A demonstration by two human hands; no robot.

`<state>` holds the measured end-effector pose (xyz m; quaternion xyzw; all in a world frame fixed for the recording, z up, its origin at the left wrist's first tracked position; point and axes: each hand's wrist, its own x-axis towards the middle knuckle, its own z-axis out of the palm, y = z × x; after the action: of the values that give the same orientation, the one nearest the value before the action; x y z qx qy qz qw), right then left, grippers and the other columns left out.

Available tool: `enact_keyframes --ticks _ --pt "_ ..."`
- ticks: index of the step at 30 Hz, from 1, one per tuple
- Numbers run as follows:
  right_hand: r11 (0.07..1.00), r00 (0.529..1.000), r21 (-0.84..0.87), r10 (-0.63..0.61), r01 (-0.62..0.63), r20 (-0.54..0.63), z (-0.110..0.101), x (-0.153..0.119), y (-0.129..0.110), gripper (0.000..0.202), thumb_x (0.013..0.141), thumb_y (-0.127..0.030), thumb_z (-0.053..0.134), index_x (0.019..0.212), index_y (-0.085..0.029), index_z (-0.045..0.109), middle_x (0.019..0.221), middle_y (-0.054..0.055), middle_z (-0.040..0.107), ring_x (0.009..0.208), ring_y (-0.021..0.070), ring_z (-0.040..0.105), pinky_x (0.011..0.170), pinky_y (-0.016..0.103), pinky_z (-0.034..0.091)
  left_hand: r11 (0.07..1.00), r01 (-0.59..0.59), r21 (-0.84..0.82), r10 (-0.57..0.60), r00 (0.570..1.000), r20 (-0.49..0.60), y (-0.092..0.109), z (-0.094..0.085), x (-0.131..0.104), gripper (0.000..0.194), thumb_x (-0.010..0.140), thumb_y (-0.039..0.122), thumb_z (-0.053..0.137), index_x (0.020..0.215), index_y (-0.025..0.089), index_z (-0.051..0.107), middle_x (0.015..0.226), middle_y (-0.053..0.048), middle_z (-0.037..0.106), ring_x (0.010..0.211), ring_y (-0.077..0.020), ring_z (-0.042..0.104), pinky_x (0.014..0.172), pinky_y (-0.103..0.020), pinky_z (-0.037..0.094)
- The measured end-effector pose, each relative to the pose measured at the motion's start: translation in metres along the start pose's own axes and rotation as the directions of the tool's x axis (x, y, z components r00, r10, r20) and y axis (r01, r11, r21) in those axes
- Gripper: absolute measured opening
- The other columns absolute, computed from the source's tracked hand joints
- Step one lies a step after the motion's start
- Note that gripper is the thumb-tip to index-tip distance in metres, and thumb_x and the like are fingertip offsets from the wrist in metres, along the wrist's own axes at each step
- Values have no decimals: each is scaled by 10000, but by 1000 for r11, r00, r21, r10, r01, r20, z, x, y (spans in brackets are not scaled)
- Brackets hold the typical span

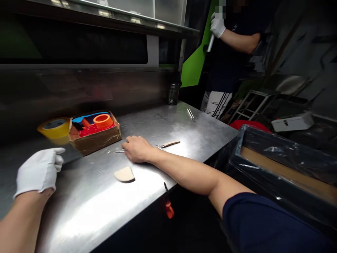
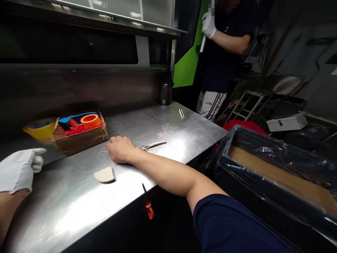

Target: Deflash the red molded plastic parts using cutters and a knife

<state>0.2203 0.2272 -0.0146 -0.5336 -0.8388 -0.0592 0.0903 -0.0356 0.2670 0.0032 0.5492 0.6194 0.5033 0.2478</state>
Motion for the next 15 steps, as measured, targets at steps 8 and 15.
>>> enact_keyframes --ticks 8,15 --pt "1000 1000 -11 2 -2 18 1 0 0 247 931 -337 524 1077 -142 572 1072 69 567 979 213 557 829 411 480 991 -6 -131 11 999 34 -18 -1 11 234 784 203 526 958 132 666 616 40 504 510 -69 413 470 -216 303" --pt "1000 1000 -6 8 -8 13 3 1 0 255 930 -341 528 1083 -143 573 1076 70 572 979 213 560 833 413 480 990 -16 -138 26 998 65 -20 1 11 177 824 194 531 940 146 656 625 41 499 509 -77 409 471 -219 303"
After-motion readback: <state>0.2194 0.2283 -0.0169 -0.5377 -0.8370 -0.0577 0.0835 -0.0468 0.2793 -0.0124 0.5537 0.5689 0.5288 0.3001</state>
